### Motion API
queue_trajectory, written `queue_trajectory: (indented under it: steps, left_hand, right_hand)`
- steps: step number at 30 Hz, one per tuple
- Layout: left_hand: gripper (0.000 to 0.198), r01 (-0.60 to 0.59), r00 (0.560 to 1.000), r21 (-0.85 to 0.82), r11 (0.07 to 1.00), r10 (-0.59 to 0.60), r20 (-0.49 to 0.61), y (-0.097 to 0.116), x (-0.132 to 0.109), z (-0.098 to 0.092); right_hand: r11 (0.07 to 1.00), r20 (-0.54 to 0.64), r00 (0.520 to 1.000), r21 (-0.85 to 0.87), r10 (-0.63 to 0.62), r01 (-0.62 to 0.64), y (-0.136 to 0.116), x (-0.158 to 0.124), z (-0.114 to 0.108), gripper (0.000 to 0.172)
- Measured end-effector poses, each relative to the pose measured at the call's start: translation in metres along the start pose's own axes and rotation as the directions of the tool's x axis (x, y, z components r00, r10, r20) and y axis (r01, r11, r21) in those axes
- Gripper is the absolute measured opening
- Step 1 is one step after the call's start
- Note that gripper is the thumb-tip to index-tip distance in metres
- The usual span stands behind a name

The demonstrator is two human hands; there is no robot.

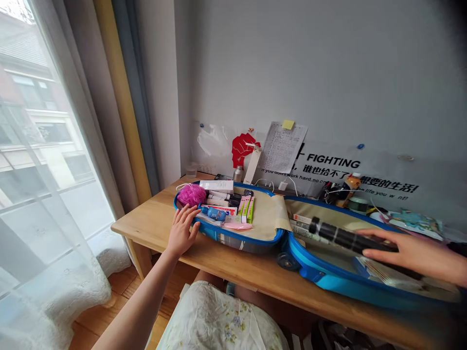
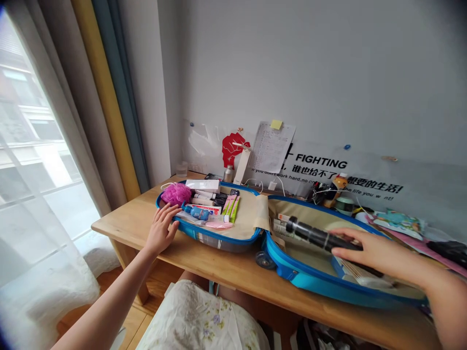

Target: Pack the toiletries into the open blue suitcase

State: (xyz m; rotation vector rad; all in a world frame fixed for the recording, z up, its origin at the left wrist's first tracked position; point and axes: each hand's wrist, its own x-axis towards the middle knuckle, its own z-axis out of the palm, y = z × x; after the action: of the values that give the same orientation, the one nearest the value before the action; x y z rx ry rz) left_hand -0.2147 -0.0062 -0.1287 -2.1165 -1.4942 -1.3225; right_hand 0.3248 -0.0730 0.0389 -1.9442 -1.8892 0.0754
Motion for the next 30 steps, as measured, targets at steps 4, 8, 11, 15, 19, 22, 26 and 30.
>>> queue_trajectory:
  steps: [4,8,11,15,19,22,26,30]
  left_hand:
    - [0.042,0.005,1.0,-0.013,1.0,-0.005,0.0,0.0,0.0,0.0]
    - [0.046,-0.017,1.0,-0.029,0.999,0.017,-0.025,-0.003,0.0,0.001]
    - [0.052,-0.025,0.998,-0.025,0.999,0.024,-0.066,-0.006,-0.001,0.005]
    - [0.059,-0.048,0.994,-0.016,0.999,0.046,-0.103,-0.007,-0.002,0.008]
    - [0.063,-0.068,0.988,0.006,0.998,0.068,-0.135,0.001,0.007,0.001]
    - [0.054,-0.117,0.989,0.065,0.991,0.122,-0.078,0.012,0.024,-0.006]
    - [0.046,-0.234,0.97,0.042,0.971,0.23,0.084,0.022,0.048,-0.008]
    - [0.046,-0.232,0.957,0.009,0.973,0.226,0.182,0.023,0.056,-0.006]
  right_hand:
    - [0.996,0.08,0.994,0.054,-0.08,0.076,-0.074,0.01,0.01,0.05]
    - [0.95,0.145,0.94,0.086,-0.309,0.3,-0.166,0.023,0.062,0.051]
    - [0.918,0.237,0.888,0.06,-0.394,0.392,-0.222,0.033,0.107,0.056]
    - [0.877,0.269,0.835,0.114,-0.48,0.468,-0.27,0.044,0.148,0.056]
    - [0.843,0.28,0.801,0.273,-0.53,0.463,-0.289,0.051,0.166,0.059]
    - [0.841,0.283,0.809,0.347,-0.516,0.415,-0.292,0.054,0.174,0.071]
    - [0.831,0.311,0.815,0.451,-0.488,0.325,-0.292,0.055,0.18,0.095]
    - [0.805,0.318,0.82,0.532,-0.476,0.262,-0.289,0.051,0.181,0.098]
